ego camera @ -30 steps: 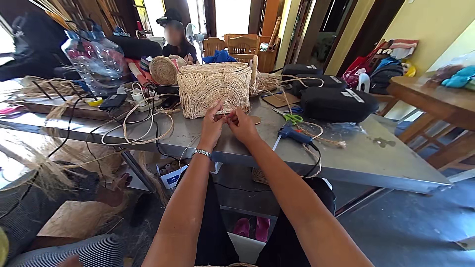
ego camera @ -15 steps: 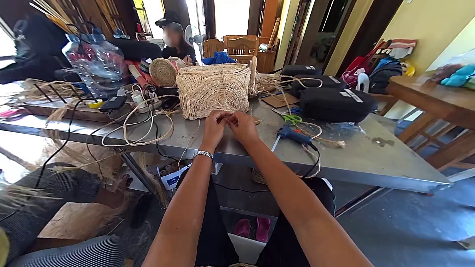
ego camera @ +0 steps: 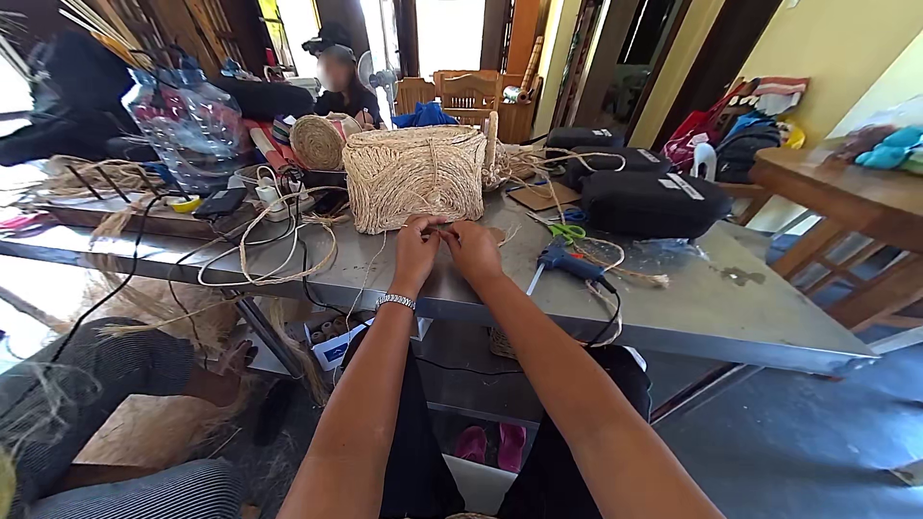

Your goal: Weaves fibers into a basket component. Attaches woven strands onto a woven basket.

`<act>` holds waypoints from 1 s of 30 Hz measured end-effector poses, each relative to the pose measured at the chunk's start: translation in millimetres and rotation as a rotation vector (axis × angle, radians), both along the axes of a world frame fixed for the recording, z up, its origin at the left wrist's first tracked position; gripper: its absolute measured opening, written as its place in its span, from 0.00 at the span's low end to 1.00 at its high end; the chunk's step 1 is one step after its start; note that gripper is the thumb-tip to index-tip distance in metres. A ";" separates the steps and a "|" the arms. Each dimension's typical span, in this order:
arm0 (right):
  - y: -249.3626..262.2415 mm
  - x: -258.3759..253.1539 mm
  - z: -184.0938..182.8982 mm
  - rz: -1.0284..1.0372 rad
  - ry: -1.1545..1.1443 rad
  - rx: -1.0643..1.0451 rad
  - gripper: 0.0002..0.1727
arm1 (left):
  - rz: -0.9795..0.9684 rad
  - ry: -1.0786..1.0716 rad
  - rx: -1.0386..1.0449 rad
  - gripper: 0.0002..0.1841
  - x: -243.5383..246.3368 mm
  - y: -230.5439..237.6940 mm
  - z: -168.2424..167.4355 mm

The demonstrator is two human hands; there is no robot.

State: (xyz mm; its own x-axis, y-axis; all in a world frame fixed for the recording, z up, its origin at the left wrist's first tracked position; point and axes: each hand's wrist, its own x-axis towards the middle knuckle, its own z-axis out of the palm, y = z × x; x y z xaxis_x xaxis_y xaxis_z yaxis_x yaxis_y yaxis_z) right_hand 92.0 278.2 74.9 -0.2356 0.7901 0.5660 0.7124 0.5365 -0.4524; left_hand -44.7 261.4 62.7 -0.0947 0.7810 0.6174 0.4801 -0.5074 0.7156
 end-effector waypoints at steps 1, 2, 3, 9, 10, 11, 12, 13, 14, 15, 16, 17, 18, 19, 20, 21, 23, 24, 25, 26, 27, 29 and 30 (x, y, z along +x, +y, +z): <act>0.5 0.1 -1.0 0.014 -0.001 0.013 0.16 | 0.006 0.004 -0.005 0.14 1.4 -5.7 1.4; 1.7 0.0 -2.7 0.033 0.000 0.035 0.17 | 0.004 0.002 -0.005 0.15 1.7 -8.3 2.0; 2.9 -0.4 -3.9 0.052 0.001 0.042 0.17 | 0.001 -0.006 -0.003 0.15 1.4 -9.0 1.8; 5.5 -0.7 -5.1 0.098 0.037 -0.021 0.19 | 0.011 -0.061 -0.015 0.14 1.8 -8.8 1.5; 4.9 -0.1 -3.9 0.087 0.040 -0.033 0.19 | 0.017 -0.057 -0.008 0.14 2.4 -8.8 1.5; 4.0 0.1 -3.0 0.073 0.039 -0.040 0.20 | 0.027 -0.047 0.001 0.14 2.9 -9.0 1.7; 3.3 -0.3 -2.4 0.063 0.037 -0.043 0.20 | 0.038 -0.035 0.012 0.13 3.3 -9.2 2.2; 3.2 -1.0 -2.4 0.056 0.033 -0.045 0.20 | 0.049 -0.026 0.020 0.13 3.7 -9.8 2.7; 3.5 -1.8 -2.8 0.054 0.029 -0.044 0.20 | 0.056 -0.022 0.026 0.13 4.0 -10.4 2.9; 4.1 -2.5 -3.4 0.059 0.030 -0.047 0.20 | 0.060 -0.024 0.030 0.13 3.8 -10.5 2.9; 4.9 -2.5 -4.0 0.073 0.034 -0.052 0.20 | 0.055 -0.032 0.030 0.12 3.4 -10.1 2.7; 6.0 -1.7 -4.6 0.096 0.041 -0.053 0.20 | 0.040 -0.046 0.026 0.12 2.9 -10.1 2.7; 7.0 -0.5 -4.9 0.122 0.050 -0.051 0.21 | 0.021 -0.068 0.021 0.13 2.7 -10.4 3.0; 7.7 0.5 -4.9 0.151 0.067 -0.052 0.21 | -0.001 -0.097 0.018 0.13 2.3 -10.4 3.2; 8.8 1.0 -5.1 0.181 0.092 -0.055 0.21 | -0.028 -0.129 0.012 0.13 1.6 -10.7 3.3; 9.8 1.3 -5.2 0.209 0.115 -0.068 0.21 | -0.057 -0.168 0.006 0.13 0.6 -10.8 2.9; 11.2 2.1 -5.0 0.261 0.153 -0.103 0.22 | -0.123 -0.254 -0.006 0.14 -0.9 -11.4 2.0; 11.2 2.4 -4.6 0.285 0.173 -0.107 0.22 | -0.152 -0.296 -0.014 0.14 -1.7 -10.5 1.4; 11.3 2.6 -4.4 0.304 0.189 -0.107 0.22 | -0.179 -0.339 -0.022 0.15 -2.2 -9.9 1.1; 11.1 2.7 -4.0 0.319 0.201 -0.112 0.23 | -0.205 -0.380 -0.032 0.16 -2.3 -10.0 1.3; 10.9 3.0 -3.5 0.333 0.204 -0.124 0.24 | -0.224 -0.415 -0.037 0.16 -2.2 -9.7 1.2; 10.3 3.0 -3.0 0.348 0.206 -0.127 0.25 | -0.251 -0.461 -0.042 0.17 -2.8 -9.3 1.0; 9.7 2.8 -2.7 0.351 0.206 -0.129 0.25 | -0.264 -0.482 -0.043 0.18 -3.2 -8.8 0.8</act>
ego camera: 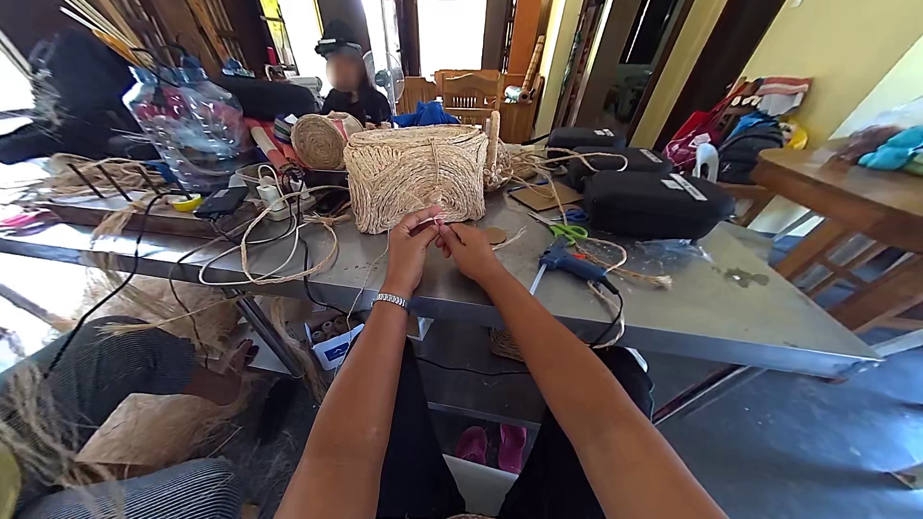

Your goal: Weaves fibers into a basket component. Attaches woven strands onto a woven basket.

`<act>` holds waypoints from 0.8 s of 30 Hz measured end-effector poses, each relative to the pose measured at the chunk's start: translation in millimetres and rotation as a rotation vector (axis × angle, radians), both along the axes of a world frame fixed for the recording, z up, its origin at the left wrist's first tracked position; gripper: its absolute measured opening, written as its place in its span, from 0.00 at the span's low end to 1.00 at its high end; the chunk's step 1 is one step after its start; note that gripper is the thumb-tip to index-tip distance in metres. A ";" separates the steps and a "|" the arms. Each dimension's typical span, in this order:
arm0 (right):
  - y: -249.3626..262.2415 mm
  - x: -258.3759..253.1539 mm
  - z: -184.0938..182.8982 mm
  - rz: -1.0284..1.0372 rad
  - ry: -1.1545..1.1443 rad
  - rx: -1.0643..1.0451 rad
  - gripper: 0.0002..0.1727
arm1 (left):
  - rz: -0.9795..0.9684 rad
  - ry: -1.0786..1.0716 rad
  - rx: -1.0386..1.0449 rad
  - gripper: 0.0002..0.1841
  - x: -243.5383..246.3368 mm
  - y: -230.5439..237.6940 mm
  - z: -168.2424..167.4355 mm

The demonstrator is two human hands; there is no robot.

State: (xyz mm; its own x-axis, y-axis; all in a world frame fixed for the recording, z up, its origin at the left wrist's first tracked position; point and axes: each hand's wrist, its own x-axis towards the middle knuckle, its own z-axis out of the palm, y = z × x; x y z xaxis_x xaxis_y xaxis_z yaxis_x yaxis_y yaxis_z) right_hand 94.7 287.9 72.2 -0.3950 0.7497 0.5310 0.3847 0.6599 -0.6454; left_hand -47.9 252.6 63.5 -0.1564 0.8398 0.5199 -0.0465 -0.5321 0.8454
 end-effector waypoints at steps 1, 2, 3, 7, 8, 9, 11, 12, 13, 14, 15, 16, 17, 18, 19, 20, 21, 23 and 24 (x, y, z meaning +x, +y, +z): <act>-0.3 -0.2 -0.1 0.002 -0.006 -0.005 0.25 | -0.012 -0.020 0.001 0.18 -0.4 0.6 -0.2; -0.3 -0.6 -0.7 0.005 -0.017 -0.012 0.24 | -0.023 -0.033 0.006 0.18 -1.0 1.4 -0.5; 0.3 -0.8 -1.7 0.010 -0.039 -0.019 0.24 | -0.022 -0.041 0.008 0.18 -1.7 2.4 -1.2; -1.4 -0.5 -2.3 -0.079 -0.147 -0.033 0.22 | 0.144 0.097 -0.009 0.17 -1.4 4.1 -3.5; -2.2 0.3 -2.4 -0.126 -0.140 -0.003 0.20 | 0.190 0.158 -0.021 0.17 -0.6 3.5 -3.1; -2.6 1.2 -2.6 -0.170 -0.127 0.040 0.19 | 0.218 0.207 -0.026 0.17 0.5 2.8 -2.3; -1.1 1.5 -4.0 -0.216 -0.064 0.138 0.18 | 0.207 0.262 -0.017 0.17 2.1 1.6 -1.2; -0.6 1.4 -4.2 -0.212 -0.035 0.157 0.17 | 0.179 0.278 -0.011 0.17 2.3 1.4 -1.0; -0.1 1.0 -4.6 -0.194 -0.010 0.162 0.18 | 0.150 0.283 -0.006 0.18 2.5 1.2 -0.6; 0.2 0.4 -5.0 -0.168 0.012 0.151 0.18 | 0.128 0.284 -0.008 0.18 2.7 0.7 -0.1; 0.5 -0.1 -5.4 -0.144 0.031 0.132 0.19 | 0.112 0.281 -0.008 0.18 2.8 0.3 0.3; 0.6 -0.4 -5.5 -0.131 0.041 0.109 0.20 | 0.096 0.274 -0.004 0.18 2.7 -0.1 0.5; 0.0 -0.4 -4.9 -0.123 0.040 0.075 0.20 | 0.083 0.268 0.002 0.18 2.7 -0.1 0.5; -0.8 -0.3 -4.2 -0.120 0.036 0.048 0.20 | 0.073 0.266 0.004 0.18 2.8 0.2 0.4; -1.0 0.0 -4.0 -0.123 0.032 0.038 0.20 | 0.067 0.268 0.004 0.18 3.0 0.3 0.3; -0.6 0.6 -4.0 -0.131 0.030 0.040 0.20 | 0.068 0.271 0.006 0.18 3.3 0.9 -0.3; -0.6 1.0 -3.5 -0.147 0.026 0.038 0.18 | 0.072 0.275 0.007 0.18 3.3 1.5 -0.6; -1.8 1.9 -2.1 -0.186 0.019 0.036 0.15 | 0.079 0.283 0.005 0.19 2.7 1.2 -0.5; -2.6 2.5 -1.2 -0.206 0.012 0.044 0.14 | 0.079 0.286 0.002 0.19 2.3 1.5 -0.7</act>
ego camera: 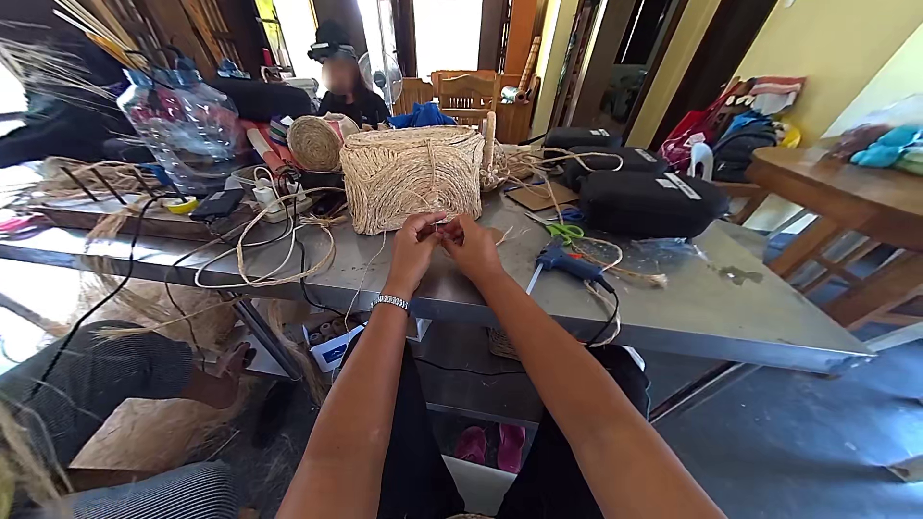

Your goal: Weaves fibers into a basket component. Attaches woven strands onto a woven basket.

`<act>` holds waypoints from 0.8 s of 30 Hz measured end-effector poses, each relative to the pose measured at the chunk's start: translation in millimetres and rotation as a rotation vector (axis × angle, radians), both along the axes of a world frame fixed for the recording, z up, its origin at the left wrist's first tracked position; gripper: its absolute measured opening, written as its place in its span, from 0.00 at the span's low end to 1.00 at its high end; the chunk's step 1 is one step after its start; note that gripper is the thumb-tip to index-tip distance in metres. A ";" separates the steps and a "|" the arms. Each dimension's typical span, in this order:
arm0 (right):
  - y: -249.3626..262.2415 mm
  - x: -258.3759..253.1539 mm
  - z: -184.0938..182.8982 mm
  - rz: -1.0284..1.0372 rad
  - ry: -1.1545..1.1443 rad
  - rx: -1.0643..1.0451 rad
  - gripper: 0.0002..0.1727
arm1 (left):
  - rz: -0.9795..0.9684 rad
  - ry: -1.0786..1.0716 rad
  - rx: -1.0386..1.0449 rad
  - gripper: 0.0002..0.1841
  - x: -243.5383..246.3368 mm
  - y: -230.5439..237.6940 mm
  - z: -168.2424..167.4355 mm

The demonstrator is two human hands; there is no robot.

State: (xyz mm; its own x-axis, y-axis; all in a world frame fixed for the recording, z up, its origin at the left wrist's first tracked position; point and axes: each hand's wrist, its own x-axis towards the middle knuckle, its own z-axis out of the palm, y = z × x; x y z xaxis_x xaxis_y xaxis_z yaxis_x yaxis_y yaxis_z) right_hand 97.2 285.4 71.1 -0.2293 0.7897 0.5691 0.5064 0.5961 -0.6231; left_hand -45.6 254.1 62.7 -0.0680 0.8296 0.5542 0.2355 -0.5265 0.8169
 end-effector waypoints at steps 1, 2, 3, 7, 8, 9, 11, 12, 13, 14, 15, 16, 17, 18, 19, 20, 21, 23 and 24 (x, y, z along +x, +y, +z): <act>-0.6 0.5 0.8 -0.019 -0.003 0.016 0.12 | 0.002 0.005 0.002 0.19 0.0 0.6 -0.2; -1.2 0.7 1.2 -0.033 -0.001 0.033 0.11 | 0.008 0.012 0.005 0.19 0.1 0.8 -0.1; -1.5 0.6 1.1 -0.042 0.002 0.050 0.10 | 0.017 0.024 0.010 0.18 0.1 0.7 0.1; -1.8 0.5 0.7 -0.085 -0.032 0.085 0.09 | 0.091 0.095 0.012 0.18 1.8 -0.8 1.2; -2.5 0.6 1.1 -0.099 -0.050 0.096 0.10 | 0.118 0.122 0.015 0.18 2.4 -0.8 1.7; -2.9 0.8 1.4 -0.110 -0.066 0.101 0.10 | 0.138 0.144 0.017 0.19 2.9 -0.8 2.2; -3.6 0.8 1.9 -0.112 -0.088 0.103 0.11 | 0.170 0.181 0.025 0.20 3.9 -0.7 3.1; -3.1 0.6 1.6 -0.109 -0.095 0.107 0.11 | 0.186 0.196 0.031 0.20 4.3 -0.5 3.0; -2.0 0.3 0.8 -0.103 -0.096 0.116 0.12 | 0.204 0.211 0.035 0.20 4.5 -0.1 2.8; -0.9 -0.2 -0.2 -0.095 -0.093 0.128 0.12 | 0.223 0.223 0.038 0.20 4.5 0.2 2.5; -0.2 -0.6 -0.9 -0.085 -0.090 0.130 0.12 | 0.235 0.227 0.042 0.20 4.3 0.3 2.3; 0.1 -1.0 -1.3 -0.076 -0.091 0.124 0.13 | 0.245 0.225 0.043 0.20 4.2 0.4 2.1; 0.2 -1.1 -1.5 -0.067 -0.094 0.114 0.13 | 0.250 0.216 0.042 0.19 4.2 0.7 1.8; 0.2 -1.3 -1.6 -0.059 -0.096 0.105 0.14 | 0.255 0.200 0.039 0.19 4.3 0.5 1.8; 0.2 -1.5 -1.6 -0.053 -0.097 0.098 0.14 | 0.254 0.180 0.033 0.18 4.0 0.3 1.9; 0.3 -1.7 -1.6 -0.045 -0.101 0.087 0.15 | 0.247 0.157 0.027 0.18 3.2 0.8 1.5; 0.4 -1.8 -1.5 -0.032 -0.100 0.075 0.16 | 0.238 0.135 0.024 0.18 2.2 1.9 0.8; 1.0 -2.2 -0.9 -0.001 -0.095 0.047 0.16 | 0.219 0.095 0.018 0.17 1.4 2.2 0.5; 1.9 -2.6 -1.0 0.011 -0.093 0.039 0.16 | 0.212 0.076 0.014 0.17 1.4 1.6 0.7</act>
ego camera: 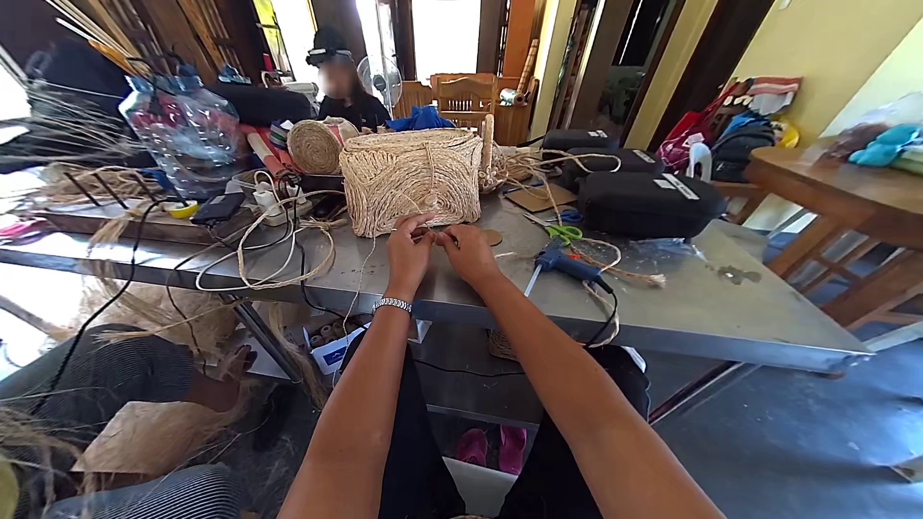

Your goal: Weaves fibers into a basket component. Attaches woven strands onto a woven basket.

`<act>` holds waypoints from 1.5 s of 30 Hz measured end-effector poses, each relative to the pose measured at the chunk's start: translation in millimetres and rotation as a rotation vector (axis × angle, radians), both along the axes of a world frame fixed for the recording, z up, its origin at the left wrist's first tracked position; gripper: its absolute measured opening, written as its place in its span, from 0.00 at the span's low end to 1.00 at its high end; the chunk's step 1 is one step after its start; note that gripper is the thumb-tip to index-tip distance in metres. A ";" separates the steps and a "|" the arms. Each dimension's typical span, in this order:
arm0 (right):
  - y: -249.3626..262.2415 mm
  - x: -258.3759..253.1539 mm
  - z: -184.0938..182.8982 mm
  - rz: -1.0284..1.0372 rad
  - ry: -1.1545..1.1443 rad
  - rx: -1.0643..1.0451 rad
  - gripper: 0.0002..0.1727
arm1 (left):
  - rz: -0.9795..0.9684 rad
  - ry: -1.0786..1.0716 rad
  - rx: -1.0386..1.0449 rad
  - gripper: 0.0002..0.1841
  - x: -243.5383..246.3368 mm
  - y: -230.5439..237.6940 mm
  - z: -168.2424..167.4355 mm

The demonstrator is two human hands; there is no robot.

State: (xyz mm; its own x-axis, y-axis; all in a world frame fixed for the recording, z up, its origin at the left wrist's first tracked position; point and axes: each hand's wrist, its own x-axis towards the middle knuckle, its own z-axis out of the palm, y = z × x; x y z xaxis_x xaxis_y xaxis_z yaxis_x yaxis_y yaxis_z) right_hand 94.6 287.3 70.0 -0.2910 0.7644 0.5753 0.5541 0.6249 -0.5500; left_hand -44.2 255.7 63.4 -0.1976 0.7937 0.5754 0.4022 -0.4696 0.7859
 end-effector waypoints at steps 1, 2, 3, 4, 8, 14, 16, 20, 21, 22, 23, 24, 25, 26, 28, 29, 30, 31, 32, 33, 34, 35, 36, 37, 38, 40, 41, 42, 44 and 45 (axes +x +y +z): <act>0.7 -0.3 -0.3 0.010 -0.001 -0.004 0.17 | -0.009 -0.019 0.003 0.17 -0.2 0.3 -0.4; 1.2 -0.4 -0.5 0.017 -0.003 -0.006 0.17 | -0.022 -0.037 0.007 0.17 -0.8 0.8 -0.9; 1.2 -0.5 -0.5 0.022 -0.005 -0.010 0.17 | -0.041 -0.056 0.008 0.17 -1.6 1.1 -1.4; 0.7 -0.4 -0.2 0.025 -0.008 -0.015 0.17 | -0.060 -0.077 0.008 0.17 -2.2 0.7 -1.5; -0.6 -0.2 0.0 0.033 0.000 -0.026 0.18 | -0.142 -0.183 0.013 0.18 -2.7 0.7 -2.7; -1.3 -0.9 -0.9 0.119 -0.026 -0.091 0.19 | -0.205 -0.342 -0.024 0.21 -6.8 2.4 -3.6; 0.1 -1.7 -2.0 0.124 -0.076 -0.131 0.21 | -0.177 -0.353 -0.019 0.21 -7.6 3.2 -4.4; 0.0 -1.4 -2.1 -0.025 -0.079 -0.117 0.21 | -0.170 -0.267 -0.023 0.20 -3.8 -0.3 -2.4; -0.4 -1.0 -1.8 -0.043 -0.050 -0.080 0.21 | -0.192 -0.243 -0.024 0.20 -3.0 -1.0 -1.5; 0.5 -0.4 -1.7 -0.028 -0.018 -0.044 0.23 | -0.219 -0.224 -0.033 0.20 -2.7 -1.9 -0.6; 2.2 -0.1 -2.0 0.003 0.006 -0.023 0.26 | -0.246 -0.217 -0.041 0.20 -2.4 -2.5 0.1; 3.9 -0.3 -2.8 0.039 0.020 -0.020 0.28 | -0.268 -0.222 -0.043 0.20 -2.0 -2.6 0.5; 4.5 -0.4 -3.2 0.066 0.023 -0.031 0.28 | -0.283 -0.228 -0.041 0.20 -1.6 -2.3 0.4; 4.6 -0.7 -3.8 0.074 0.018 -0.033 0.27 | -0.292 -0.229 -0.040 0.20 -1.5 -2.0 0.4; 2.0 -0.7 -2.5 0.039 -0.003 -0.042 0.22 | -0.293 -0.213 -0.039 0.20 -1.3 -2.2 0.2; 0.1 -0.4 -0.5 0.008 -0.010 -0.057 0.20 | -0.288 -0.205 -0.039 0.20 -1.4 -2.2 0.0; -1.9 0.0 1.7 -0.023 -0.015 -0.068 0.17 | -0.278 -0.199 -0.036 0.20 -1.5 -2.3 -0.1; -3.4 0.7 3.1 -0.045 -0.011 -0.061 0.15 | -0.267 -0.198 -0.030 0.19 -1.8 -1.7 -0.5; -4.8 1.3 3.7 -0.056 0.008 -0.038 0.13 | -0.255 -0.200 -0.025 0.19 -2.0 -1.3 -0.9; -5.1 1.9 3.6 -0.062 0.026 -0.017 0.12 | -0.242 -0.202 -0.022 0.19 -2.1 -1.2 -0.9; -5.2 2.4 3.5 -0.065 0.032 -0.002 0.11 | -0.230 -0.204 -0.020 0.19 -2.0 -1.4 -0.7; -5.6 2.6 3.6 -0.068 0.029 0.009 0.11 | -0.219 -0.204 -0.017 0.19 -2.1 -1.2 -0.7; -6.2 2.6 3.7 -0.071 0.021 0.015 0.10 | -0.212 -0.202 -0.015 0.20 -2.3 -0.4 -1.3; -6.9 2.3 4.0 -0.079 0.009 0.021 0.10 | -0.201 -0.199 -0.012 0.20 -2.4 0.8 -2.2; -7.5 1.9 4.6 -0.090 -0.011 0.017 0.11 | -0.188 -0.191 -0.012 0.20 -2.4 1.8 -2.9; -7.3 0.9 5.1 -0.112 -0.043 0.012 0.12 | -0.160 -0.156 -0.018 0.20 -2.0 1.7 -3.1; -7.1 0.7 5.1 -0.117 -0.054 0.012 0.13 | -0.142 -0.129 -0.018 0.20 -1.5 0.8 -2.5; -6.7 0.7 4.7 -0.117 -0.060 0.021 0.13 | -0.123 -0.098 -0.017 0.20 -1.0 -0.1 -1.9; -7.3 0.7 3.5 -0.115 -0.063 0.054 0.14 | -0.081 -0.020 -0.017 0.21 -1.0 -0.6 -1.3; -7.6 0.6 3.2 -0.113 -0.062 0.061 0.14 | -0.064 0.008 -0.019 0.21 -0.9 -0.5 -1.0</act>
State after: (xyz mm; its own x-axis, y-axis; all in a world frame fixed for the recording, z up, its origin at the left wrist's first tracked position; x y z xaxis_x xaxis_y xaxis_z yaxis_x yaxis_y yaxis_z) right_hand 95.2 279.6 73.2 -0.2416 0.7583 0.6055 0.6542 0.5881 -0.4755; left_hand -45.1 255.1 62.5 -0.1413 0.8152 0.5617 0.3777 -0.4800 0.7918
